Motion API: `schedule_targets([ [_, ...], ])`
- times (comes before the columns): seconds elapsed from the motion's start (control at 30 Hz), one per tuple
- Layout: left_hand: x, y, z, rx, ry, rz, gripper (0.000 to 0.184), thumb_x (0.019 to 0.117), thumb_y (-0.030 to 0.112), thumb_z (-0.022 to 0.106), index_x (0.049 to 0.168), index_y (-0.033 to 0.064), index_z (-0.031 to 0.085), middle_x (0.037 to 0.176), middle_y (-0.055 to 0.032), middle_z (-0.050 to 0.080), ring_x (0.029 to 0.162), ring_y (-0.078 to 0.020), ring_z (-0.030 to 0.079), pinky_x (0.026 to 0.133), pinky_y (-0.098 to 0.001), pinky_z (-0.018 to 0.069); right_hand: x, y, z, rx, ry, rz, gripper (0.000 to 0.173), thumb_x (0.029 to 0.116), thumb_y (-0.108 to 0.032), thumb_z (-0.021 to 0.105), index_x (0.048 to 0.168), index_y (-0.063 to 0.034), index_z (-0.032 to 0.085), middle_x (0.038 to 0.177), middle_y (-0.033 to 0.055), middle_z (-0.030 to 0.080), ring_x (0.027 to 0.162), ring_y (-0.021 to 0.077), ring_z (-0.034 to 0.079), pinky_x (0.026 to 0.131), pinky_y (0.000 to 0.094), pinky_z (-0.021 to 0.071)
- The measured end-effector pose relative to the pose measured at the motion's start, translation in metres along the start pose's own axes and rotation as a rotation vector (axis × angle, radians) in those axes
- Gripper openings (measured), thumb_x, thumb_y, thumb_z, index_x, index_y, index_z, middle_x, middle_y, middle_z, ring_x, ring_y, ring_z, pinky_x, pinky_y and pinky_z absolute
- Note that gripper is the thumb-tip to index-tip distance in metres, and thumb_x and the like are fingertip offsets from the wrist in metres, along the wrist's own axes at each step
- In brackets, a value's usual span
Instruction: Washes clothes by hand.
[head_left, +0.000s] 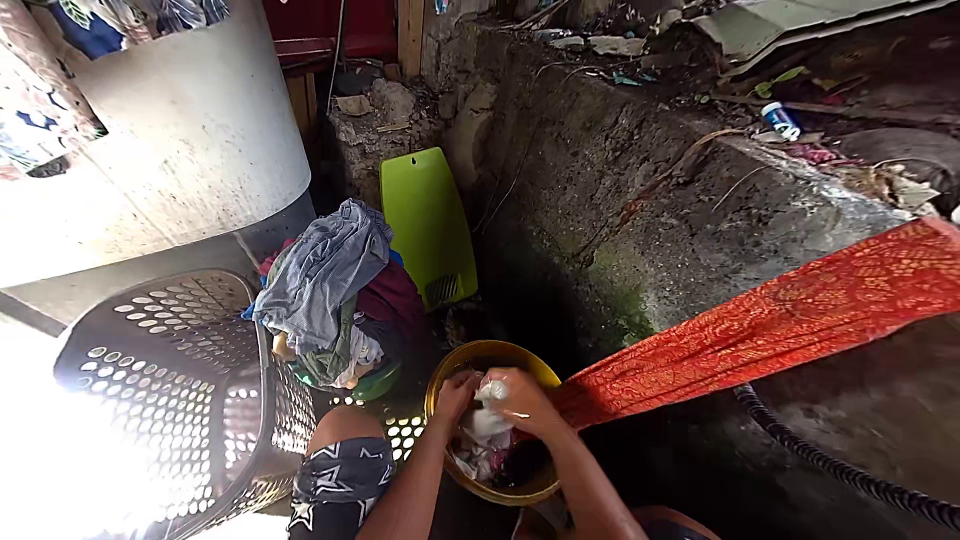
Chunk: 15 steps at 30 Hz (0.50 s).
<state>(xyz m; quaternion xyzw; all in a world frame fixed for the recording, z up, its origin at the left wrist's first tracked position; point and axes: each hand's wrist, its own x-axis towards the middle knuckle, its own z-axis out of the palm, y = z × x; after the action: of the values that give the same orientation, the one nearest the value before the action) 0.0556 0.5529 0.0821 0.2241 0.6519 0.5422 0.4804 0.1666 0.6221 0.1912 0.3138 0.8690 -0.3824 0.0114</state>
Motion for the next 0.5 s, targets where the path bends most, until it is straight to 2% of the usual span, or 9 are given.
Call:
schedule_targets([
  [0.07,0.003,-0.012,0.002,-0.232,0.005,-0.088,0.041,0.1108,0.03,0.046,0.131,-0.0007,0.063,0.12,-0.0195,0.067,0.107,-0.0249,0.064,0.097,-0.0458,0.0515,-0.022,-0.031,-0.038,0.109,0.156,-0.25,0.019,0.0784,0.001,0.069,0.097,0.0056,0.071,0.096,0.015,0.071,0.094,0.0218,0.067,0.088,0.0425,0.0538],
  [0.13,0.01,-0.027,0.005,-0.416,-0.023,-0.131,0.041,0.1114,0.032,0.042,0.134,0.004,0.061,0.119,-0.0139,0.069,0.103,-0.0201,0.066,0.091,-0.0418,0.0543,-0.027,-0.021,-0.052,0.356,0.302,-0.479,0.014,0.0742,-0.004,0.066,0.086,-0.0071,0.072,0.087,-0.0052,0.068,0.086,0.0002,0.063,0.08,0.0214,0.053],
  [0.17,0.013,-0.029,0.006,-0.512,-0.056,-0.136,0.041,0.1117,0.033,0.039,0.135,0.0054,0.06,0.118,-0.012,0.069,0.102,-0.0185,0.066,0.09,-0.0406,0.0551,-0.023,-0.006,-0.048,0.572,0.359,-0.506,0.015,0.0748,-0.006,0.067,0.087,-0.0138,0.073,0.088,-0.0114,0.069,0.086,-0.0031,0.063,0.079,0.0182,0.0532],
  [0.23,0.013,-0.021,0.011,-0.66,-0.038,-0.144,0.041,0.1109,0.033,0.037,0.128,0.006,0.062,0.108,-0.0101,0.071,0.095,-0.0175,0.068,0.084,-0.0392,0.0572,-0.011,0.022,-0.018,1.03,0.565,-0.309,0.023,0.0787,-0.002,0.054,0.094,-0.0111,0.068,0.091,-0.0062,0.071,0.087,0.0032,0.067,0.078,0.0243,0.0583],
  [0.27,0.013,-0.016,0.015,-0.697,0.015,-0.136,0.039,0.1106,0.032,0.037,0.124,0.0052,0.062,0.103,-0.0102,0.071,0.09,-0.0172,0.068,0.08,-0.0383,0.0578,-0.002,0.033,0.001,1.176,0.654,-0.141,0.026,0.0919,-0.008,0.043,0.111,-0.0077,0.061,0.096,-0.0017,0.069,0.09,0.0072,0.067,0.079,0.0296,0.0589],
  [0.3,0.011,-0.013,0.017,-0.71,0.063,-0.096,0.037,0.1116,0.028,0.039,0.127,0.0022,0.06,0.107,-0.0126,0.069,0.093,-0.0182,0.067,0.083,-0.0387,0.0569,0.009,0.043,0.018,1.293,0.698,0.018,0.033,0.1039,-0.019,0.037,0.128,-0.0063,0.056,0.105,0.0033,0.066,0.096,0.0119,0.066,0.084,0.0363,0.0573],
  [0.37,0.001,-0.004,0.03,-0.569,0.208,0.043,0.028,0.1066,0.011,0.053,0.128,-0.0051,0.06,0.111,-0.0181,0.069,0.097,-0.0204,0.067,0.088,-0.0392,0.0575,0.027,0.058,0.045,1.352,0.679,0.208,0.046,0.1112,-0.038,0.031,0.143,-0.0079,0.047,0.118,0.0078,0.063,0.104,0.0141,0.063,0.09,0.0393,0.055],
  [0.43,-0.017,0.003,0.045,-0.224,0.265,0.233,0.033,0.093,0.003,0.067,0.124,-0.0086,0.065,0.123,-0.0223,0.067,0.114,-0.0265,0.065,0.101,-0.0436,0.0533,0.038,0.083,0.058,1.267,0.556,0.156,0.049,0.1133,-0.035,0.024,0.145,-0.0026,0.044,0.121,0.0071,0.064,0.106,0.0076,0.063,0.092,0.0295,0.0552],
  [0.5,-0.046,0.011,0.06,0.188,0.223,0.358,0.032,0.09,0.014,0.071,0.119,-0.0003,0.073,0.136,-0.0221,0.062,0.127,-0.0348,0.059,0.106,-0.0525,0.0489,0.042,0.085,0.063,1.207,0.545,0.089,0.043,0.1137,-0.022,0.024,0.134,0.0077,0.047,0.112,0.0114,0.065,0.096,0.0072,0.064,0.083,0.0238,0.0546],
])
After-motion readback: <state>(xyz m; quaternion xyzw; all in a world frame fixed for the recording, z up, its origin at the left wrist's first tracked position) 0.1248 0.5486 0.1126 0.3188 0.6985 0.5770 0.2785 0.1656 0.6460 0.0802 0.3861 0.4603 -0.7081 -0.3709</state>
